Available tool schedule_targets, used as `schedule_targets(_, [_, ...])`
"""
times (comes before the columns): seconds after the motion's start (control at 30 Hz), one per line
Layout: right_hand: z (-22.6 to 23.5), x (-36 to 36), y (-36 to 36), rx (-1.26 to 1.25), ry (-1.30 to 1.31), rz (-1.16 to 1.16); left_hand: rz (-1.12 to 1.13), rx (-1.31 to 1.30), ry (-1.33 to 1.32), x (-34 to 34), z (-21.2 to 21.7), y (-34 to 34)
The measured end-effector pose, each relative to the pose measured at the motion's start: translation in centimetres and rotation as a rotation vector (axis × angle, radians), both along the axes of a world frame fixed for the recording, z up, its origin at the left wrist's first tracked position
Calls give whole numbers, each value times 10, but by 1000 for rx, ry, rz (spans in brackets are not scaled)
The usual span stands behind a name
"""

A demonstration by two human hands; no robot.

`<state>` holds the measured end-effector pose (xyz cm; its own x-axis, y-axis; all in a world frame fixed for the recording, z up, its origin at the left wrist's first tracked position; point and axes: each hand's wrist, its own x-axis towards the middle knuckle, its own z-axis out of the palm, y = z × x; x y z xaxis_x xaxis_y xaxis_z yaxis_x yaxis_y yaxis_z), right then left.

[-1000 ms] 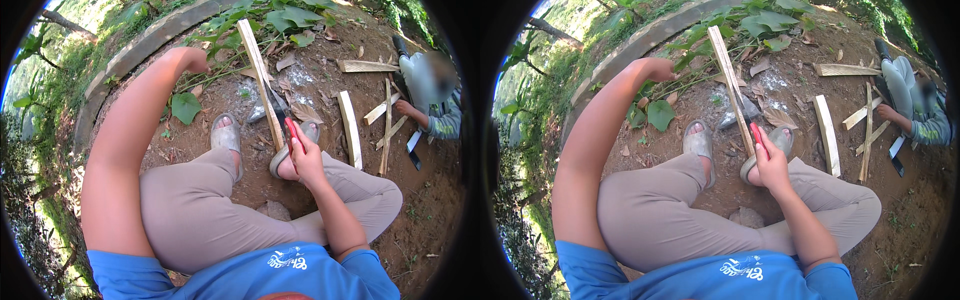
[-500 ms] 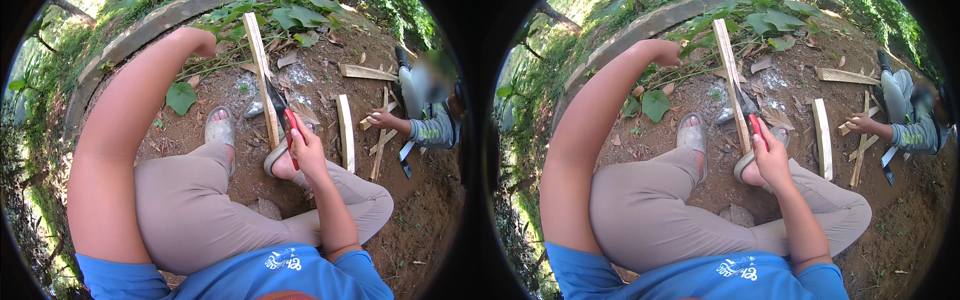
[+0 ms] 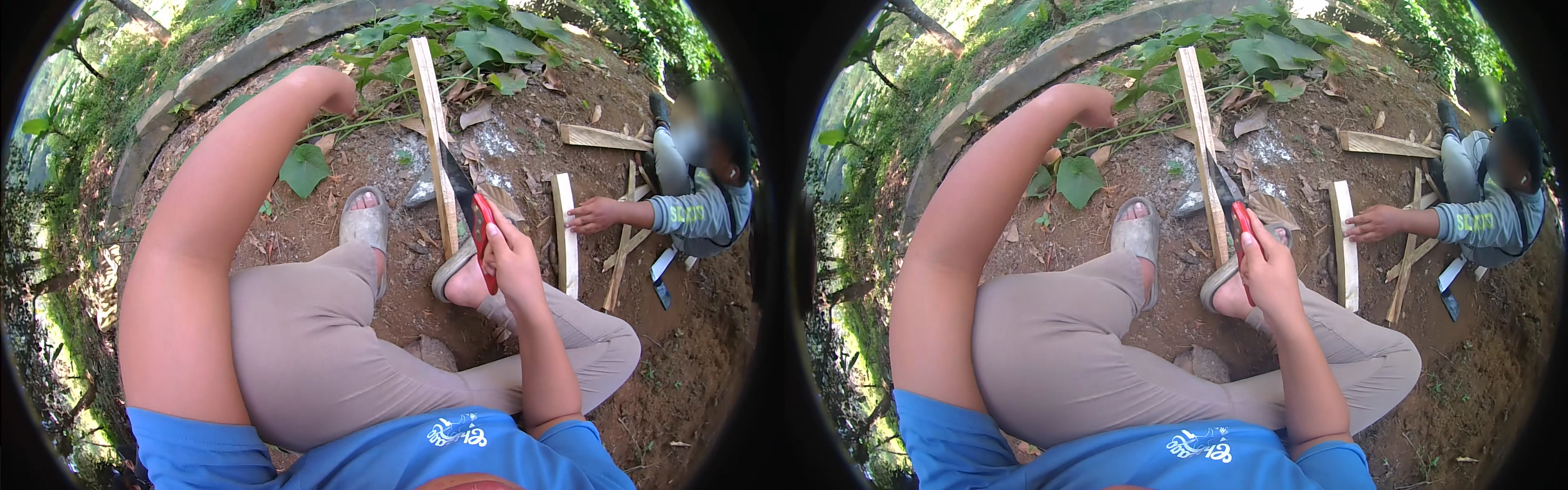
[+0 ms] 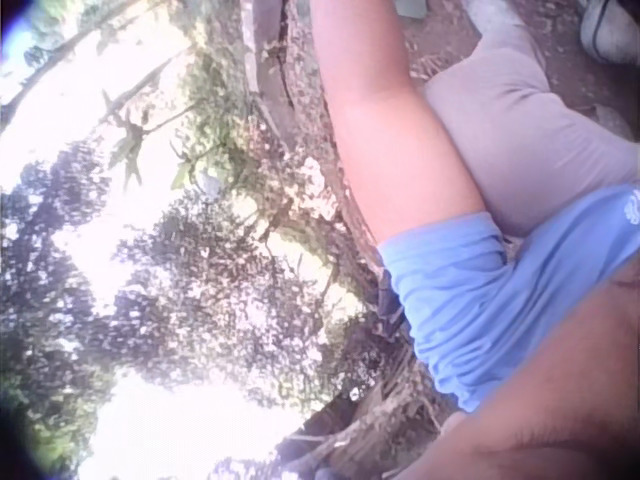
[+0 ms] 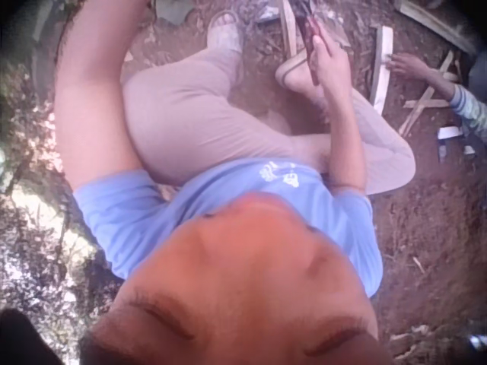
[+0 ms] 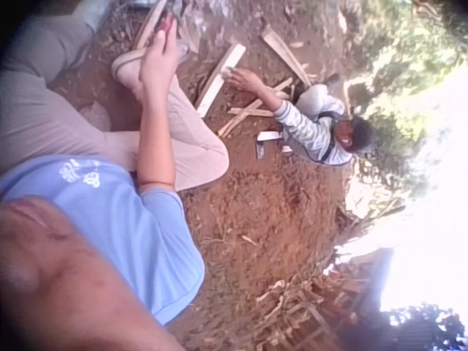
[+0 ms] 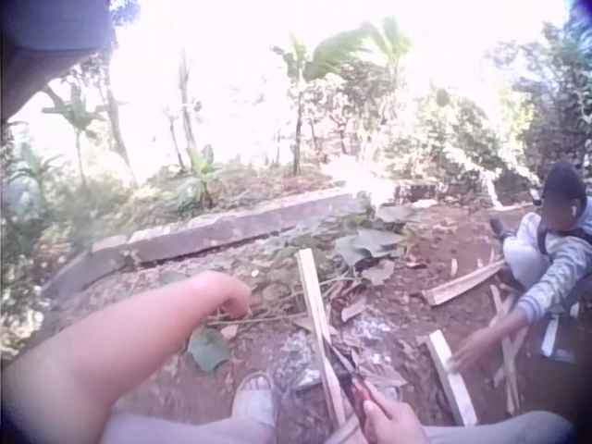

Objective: The person cuts a strip of wood using a hand saw while sitting on the ground, then moves the piece aside.

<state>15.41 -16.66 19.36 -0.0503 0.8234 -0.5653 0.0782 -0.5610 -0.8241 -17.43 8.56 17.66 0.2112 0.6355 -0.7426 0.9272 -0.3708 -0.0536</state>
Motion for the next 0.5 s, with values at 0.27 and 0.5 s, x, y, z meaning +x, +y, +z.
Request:
schedule_targets(0.27, [-118,-14,32,263,-253,-3,-26,57,-71,21,2,10])
schedule_targets(0.5, [-23,12,3,9,-180,43,-9,5,-47,8,0,7])
